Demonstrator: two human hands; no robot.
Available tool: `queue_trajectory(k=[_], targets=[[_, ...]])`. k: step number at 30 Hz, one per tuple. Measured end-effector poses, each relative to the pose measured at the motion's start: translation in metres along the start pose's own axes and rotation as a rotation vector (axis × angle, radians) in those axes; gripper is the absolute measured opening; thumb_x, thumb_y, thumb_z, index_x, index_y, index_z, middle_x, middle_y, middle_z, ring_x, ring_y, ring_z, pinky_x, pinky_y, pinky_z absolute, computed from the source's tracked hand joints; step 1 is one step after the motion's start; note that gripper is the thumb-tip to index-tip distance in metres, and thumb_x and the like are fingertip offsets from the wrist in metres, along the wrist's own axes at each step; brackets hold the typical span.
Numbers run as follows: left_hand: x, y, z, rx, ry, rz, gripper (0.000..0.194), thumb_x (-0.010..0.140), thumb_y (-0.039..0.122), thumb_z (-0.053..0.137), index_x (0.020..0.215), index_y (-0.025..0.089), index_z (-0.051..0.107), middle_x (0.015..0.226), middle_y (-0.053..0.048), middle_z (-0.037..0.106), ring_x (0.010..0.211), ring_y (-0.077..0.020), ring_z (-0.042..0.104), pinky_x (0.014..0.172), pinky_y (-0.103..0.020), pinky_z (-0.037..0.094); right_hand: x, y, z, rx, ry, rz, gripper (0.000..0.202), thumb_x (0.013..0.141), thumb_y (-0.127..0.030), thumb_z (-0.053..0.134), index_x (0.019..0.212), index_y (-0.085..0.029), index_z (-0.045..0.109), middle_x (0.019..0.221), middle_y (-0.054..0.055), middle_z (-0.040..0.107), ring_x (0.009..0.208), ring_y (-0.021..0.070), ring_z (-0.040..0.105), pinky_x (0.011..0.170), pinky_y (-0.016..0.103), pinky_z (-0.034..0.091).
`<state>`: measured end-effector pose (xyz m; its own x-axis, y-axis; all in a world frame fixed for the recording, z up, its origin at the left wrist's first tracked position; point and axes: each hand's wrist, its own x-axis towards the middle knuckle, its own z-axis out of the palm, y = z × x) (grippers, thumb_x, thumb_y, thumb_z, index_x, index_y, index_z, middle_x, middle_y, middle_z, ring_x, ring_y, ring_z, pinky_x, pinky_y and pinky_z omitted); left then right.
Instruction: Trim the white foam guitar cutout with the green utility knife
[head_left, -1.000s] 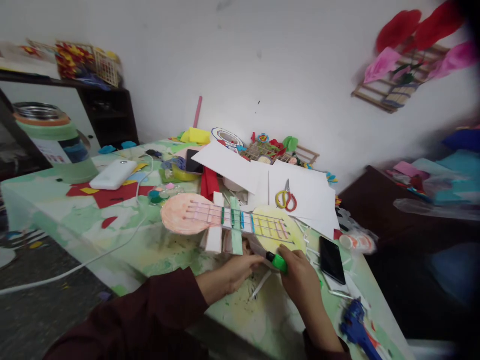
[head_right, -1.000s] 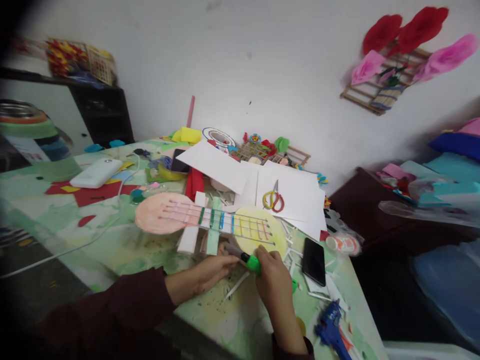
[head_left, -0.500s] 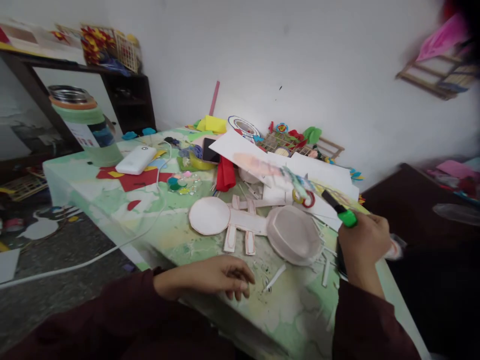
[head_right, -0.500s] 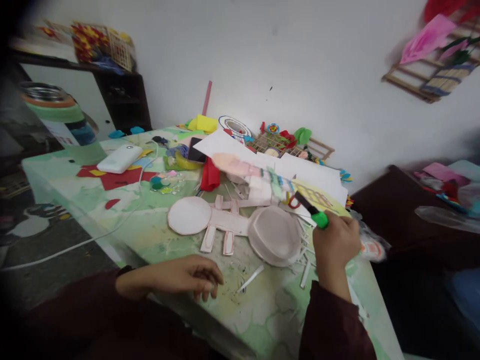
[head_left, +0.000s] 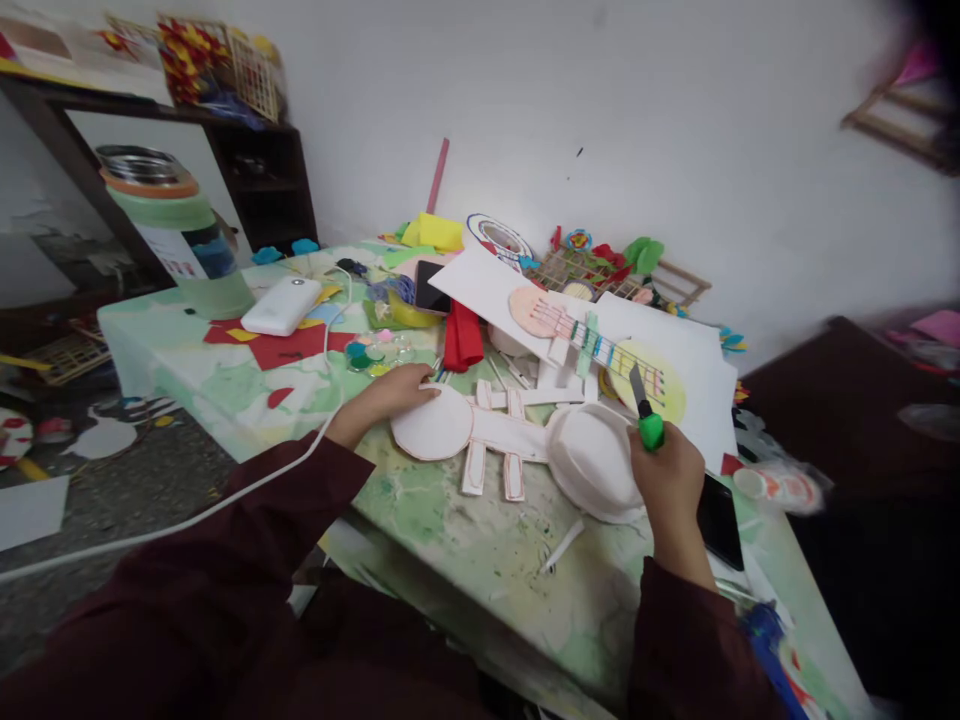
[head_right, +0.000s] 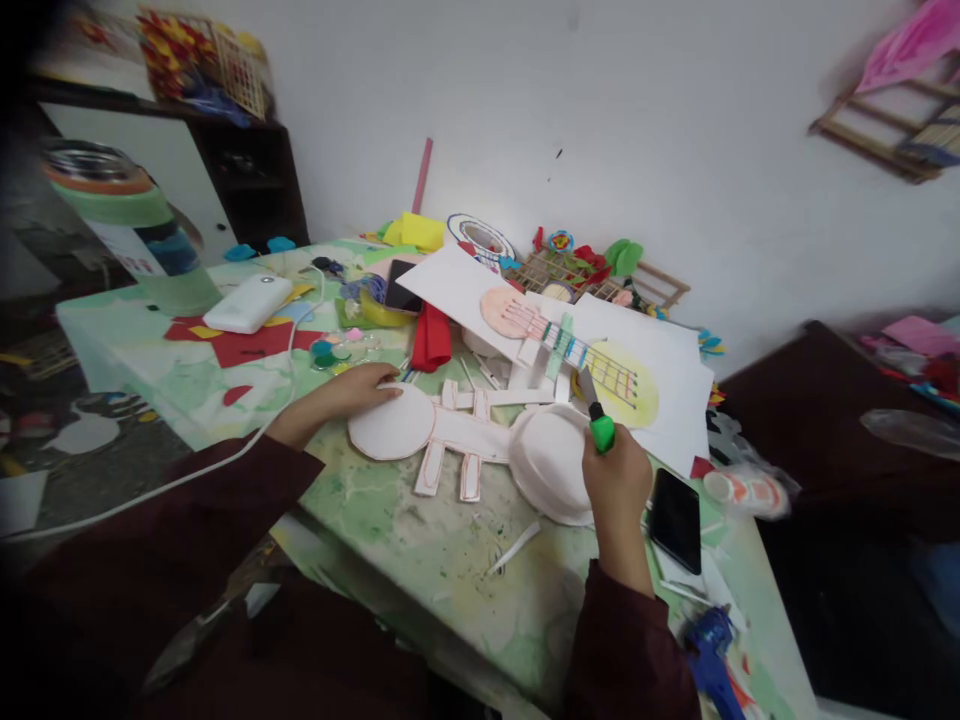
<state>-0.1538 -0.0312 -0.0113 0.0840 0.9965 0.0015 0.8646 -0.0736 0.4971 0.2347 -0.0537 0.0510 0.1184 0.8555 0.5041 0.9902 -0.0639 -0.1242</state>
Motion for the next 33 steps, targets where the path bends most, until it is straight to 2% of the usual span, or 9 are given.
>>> queue_trajectory(k=[4, 9, 13, 17, 20, 24, 28, 30, 33], targets=[[0.002, 0.000, -0.002, -0.109, -0.065, -0.002, 0.046, 0.076, 0.034, 0.051, 0.114, 0.010, 0.061, 0.115, -0.013, 0.064, 0.102, -0.0265, 0.059, 0.088, -0.034, 0.044, -0.018, 0.009, 0.002, 0.055, -0.035, 0.005, 0.027, 0.079, -0.041, 0.053, 0.077, -0.016, 0.060, 0.062, 0.005, 0.056, 0.056, 0.0164, 0.043, 0.054, 0.026, 0.023], [0.000, 0.006, -0.006, -0.489, -0.087, -0.030, 0.042, 0.070, 0.043, 0.059, 0.100, 0.014, 0.067, 0.105, -0.009, 0.068, 0.093, -0.0261, 0.063, 0.075, -0.031, 0.049, -0.030, 0.016, 0.009, 0.091, -0.048, 0.051, 0.029, 0.079, -0.044, 0.051, 0.075, -0.016, 0.059, 0.062, 0.005, 0.056, 0.057, 0.0175, 0.045, 0.054, 0.026, 0.024], [0.004, 0.010, -0.005, -0.780, -0.090, -0.068, 0.044, 0.066, 0.045, 0.067, 0.097, 0.014, 0.067, 0.097, -0.009, 0.069, 0.085, -0.0248, 0.064, 0.067, -0.029, 0.050, -0.035, 0.016, 0.009, 0.099, -0.053, 0.059, 0.026, 0.080, -0.041, 0.051, 0.075, -0.017, 0.059, 0.063, 0.005, 0.057, 0.058, 0.0169, 0.045, 0.054, 0.025, 0.023], [0.005, 0.019, -0.003, -1.005, -0.159, -0.159, 0.046, 0.061, 0.044, 0.075, 0.096, 0.014, 0.067, 0.087, -0.008, 0.070, 0.072, -0.0207, 0.065, 0.057, -0.025, 0.049, -0.041, 0.018, 0.010, 0.079, -0.054, 0.068, 0.020, 0.081, -0.034, 0.053, 0.076, -0.017, 0.060, 0.064, 0.004, 0.057, 0.058, 0.0149, 0.044, 0.053, 0.025, 0.021], [0.002, 0.025, -0.001, -1.113, -0.143, -0.276, 0.045, 0.060, 0.043, 0.077, 0.092, 0.013, 0.067, 0.076, -0.007, 0.069, 0.060, -0.0186, 0.063, 0.049, -0.024, 0.047, -0.046, 0.022, 0.011, 0.068, -0.052, 0.073, 0.016, 0.081, -0.031, 0.054, 0.079, -0.017, 0.061, 0.065, 0.003, 0.057, 0.057, 0.0140, 0.044, 0.054, 0.025, 0.021], [0.000, 0.027, -0.003, -1.227, 0.005, -0.289, 0.038, 0.059, 0.038, 0.078, 0.084, 0.013, 0.066, 0.066, -0.005, 0.067, 0.052, -0.0168, 0.060, 0.044, -0.024, 0.046, -0.052, 0.028, 0.011, 0.067, 0.040, 0.060, 0.018, 0.081, -0.032, 0.053, 0.079, -0.016, 0.062, 0.064, 0.003, 0.057, 0.058, 0.0152, 0.046, 0.055, 0.026, 0.025], [0.002, 0.034, -0.001, -1.363, 0.269, -0.300, 0.033, 0.057, 0.031, 0.076, 0.081, 0.012, 0.063, 0.064, -0.002, 0.065, 0.052, -0.0146, 0.059, 0.046, -0.022, 0.047, -0.054, 0.034, 0.009, 0.146, 0.328, 0.038, 0.022, 0.082, -0.034, 0.051, 0.086, -0.015, 0.061, 0.072, 0.006, 0.060, 0.068, 0.0188, 0.054, 0.063, 0.027, 0.036], [-0.004, 0.047, 0.008, -1.419, 0.376, -0.325, 0.033, 0.059, 0.031, 0.075, 0.081, 0.013, 0.060, 0.065, -0.001, 0.064, 0.055, -0.0145, 0.060, 0.049, -0.022, 0.049, -0.055, 0.036, 0.009, 0.196, 0.434, 0.027, 0.022, 0.082, -0.035, 0.051, 0.087, -0.015, 0.060, 0.074, 0.006, 0.061, 0.071, 0.0194, 0.055, 0.067, 0.028, 0.039], [-0.029, 0.080, 0.030, -1.453, 0.403, -0.284, 0.036, 0.065, 0.037, 0.071, 0.091, 0.017, 0.056, 0.082, -0.002, 0.067, 0.070, -0.0148, 0.064, 0.059, -0.023, 0.052, -0.056, 0.036, 0.009, 0.233, 0.450, 0.024, 0.021, 0.082, -0.036, 0.052, 0.084, -0.016, 0.059, 0.073, 0.006, 0.059, 0.070, 0.0192, 0.055, 0.068, 0.029, 0.040]])
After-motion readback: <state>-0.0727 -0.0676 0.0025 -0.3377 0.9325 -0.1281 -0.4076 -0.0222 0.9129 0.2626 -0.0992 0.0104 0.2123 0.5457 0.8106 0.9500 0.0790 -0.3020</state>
